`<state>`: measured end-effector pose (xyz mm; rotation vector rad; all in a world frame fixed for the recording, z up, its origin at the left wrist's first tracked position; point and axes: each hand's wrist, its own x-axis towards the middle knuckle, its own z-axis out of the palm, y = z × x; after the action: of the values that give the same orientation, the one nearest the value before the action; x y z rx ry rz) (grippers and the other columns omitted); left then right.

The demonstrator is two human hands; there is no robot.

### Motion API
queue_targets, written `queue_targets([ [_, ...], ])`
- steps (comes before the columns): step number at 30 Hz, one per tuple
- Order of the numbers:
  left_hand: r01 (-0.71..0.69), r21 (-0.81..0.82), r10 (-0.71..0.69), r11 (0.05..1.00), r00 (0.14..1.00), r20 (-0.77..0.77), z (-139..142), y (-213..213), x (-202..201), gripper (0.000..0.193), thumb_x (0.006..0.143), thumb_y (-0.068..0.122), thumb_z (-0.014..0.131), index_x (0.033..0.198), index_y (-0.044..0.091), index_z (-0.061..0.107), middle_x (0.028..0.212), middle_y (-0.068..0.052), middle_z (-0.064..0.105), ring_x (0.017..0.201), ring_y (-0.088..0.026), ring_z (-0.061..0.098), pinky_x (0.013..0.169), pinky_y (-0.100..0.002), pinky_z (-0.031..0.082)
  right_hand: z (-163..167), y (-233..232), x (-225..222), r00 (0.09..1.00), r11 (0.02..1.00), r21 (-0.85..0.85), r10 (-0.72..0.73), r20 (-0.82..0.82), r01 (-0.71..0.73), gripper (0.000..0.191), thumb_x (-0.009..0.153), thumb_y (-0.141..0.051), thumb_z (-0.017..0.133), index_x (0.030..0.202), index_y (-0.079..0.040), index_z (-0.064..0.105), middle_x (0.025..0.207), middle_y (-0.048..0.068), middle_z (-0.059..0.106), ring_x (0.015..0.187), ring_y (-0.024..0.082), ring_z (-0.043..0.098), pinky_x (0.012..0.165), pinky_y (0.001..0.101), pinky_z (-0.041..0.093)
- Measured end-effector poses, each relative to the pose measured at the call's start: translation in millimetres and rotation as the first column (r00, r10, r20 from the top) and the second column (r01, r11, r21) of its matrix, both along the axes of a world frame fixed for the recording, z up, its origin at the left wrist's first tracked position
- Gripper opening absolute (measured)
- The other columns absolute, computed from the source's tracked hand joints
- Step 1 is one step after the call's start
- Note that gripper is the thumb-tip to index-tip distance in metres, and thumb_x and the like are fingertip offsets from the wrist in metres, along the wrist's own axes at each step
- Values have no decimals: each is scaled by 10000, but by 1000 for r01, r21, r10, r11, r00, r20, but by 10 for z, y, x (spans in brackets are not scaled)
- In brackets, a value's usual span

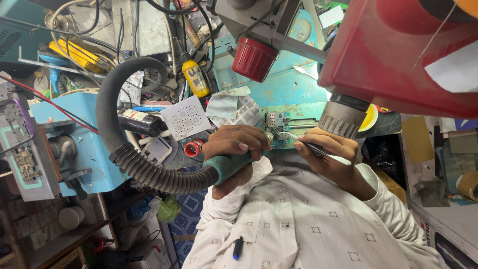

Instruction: The person solders components on a small circuit board clamped at a repair workbench. They hold a soldering iron in one hand and thin tweezers or wire in the other, touching the iron to points on the board and repositioning the tool repeatedly while working on different spots.

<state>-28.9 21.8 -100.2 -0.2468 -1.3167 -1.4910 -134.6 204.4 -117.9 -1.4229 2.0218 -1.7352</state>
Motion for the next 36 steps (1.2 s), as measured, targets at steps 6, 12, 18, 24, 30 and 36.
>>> queue_targets([
  [6, 7, 5, -7, 1000, 1000, -6, 10, 1, -10, 809, 880, 810, 459, 1057, 26, 549, 619, -83, 598, 537, -288, 687, 519, -428, 625, 6, -10, 1, 1000, 1000, 2, 1, 3, -1, 184, 924, -47, 807, 1036, 35, 685, 908, 137, 727, 803, 185, 727, 745, 296, 586],
  [12, 1, -7, -1, 1000, 1000, -6, 8, 4, -24, 811, 880, 813, 449, 1050, 25, 544, 623, -82, 602, 543, -295, 689, 528, -438, 630, 18, -5, -1, 1000, 1000, 2, 4, 12, -4, 169, 930, -38, 800, 1031, 35, 686, 903, 132, 728, 804, 184, 726, 745, 302, 584],
  [18, -1, -7, 1, 1000, 1000, -25, -7, 1, -32, 819, 880, 812, 453, 1048, 16, 544, 619, -83, 600, 534, -292, 686, 514, -436, 626, 3, -14, 0, 1000, 1000, 6, -6, 3, 6, 172, 922, -41, 804, 1023, 40, 690, 898, 139, 728, 800, 190, 730, 739, 301, 583],
  [24, 12, -2, -12, 1000, 1000, 1, 12, -5, -10, 811, 881, 811, 460, 1051, 23, 544, 618, -85, 597, 535, -295, 684, 513, -432, 618, -1, -21, -3, 1000, 1000, -3, 3, 6, -3, 173, 925, -36, 803, 1026, 43, 687, 897, 137, 728, 797, 193, 729, 732, 303, 582],
  [30, 7, -5, -7, 1000, 1000, -1, 27, -2, -18, 803, 890, 804, 462, 1050, 22, 546, 607, -81, 593, 529, -289, 681, 509, -428, 616, 13, -22, -5, 1000, 1000, 1, 1, 5, -1, 171, 921, -33, 804, 1025, 42, 691, 894, 136, 726, 795, 194, 726, 739, 309, 583],
  [36, 4, -3, -4, 1000, 1000, 5, 30, -7, -16, 807, 882, 810, 456, 1044, 24, 540, 614, -80, 598, 535, -291, 687, 513, -425, 620, -40, 15, -8, 1000, 1000, 12, -24, -2, 24, 160, 933, -65, 801, 1021, 24, 700, 891, 123, 728, 814, 182, 731, 767, 303, 581],
])
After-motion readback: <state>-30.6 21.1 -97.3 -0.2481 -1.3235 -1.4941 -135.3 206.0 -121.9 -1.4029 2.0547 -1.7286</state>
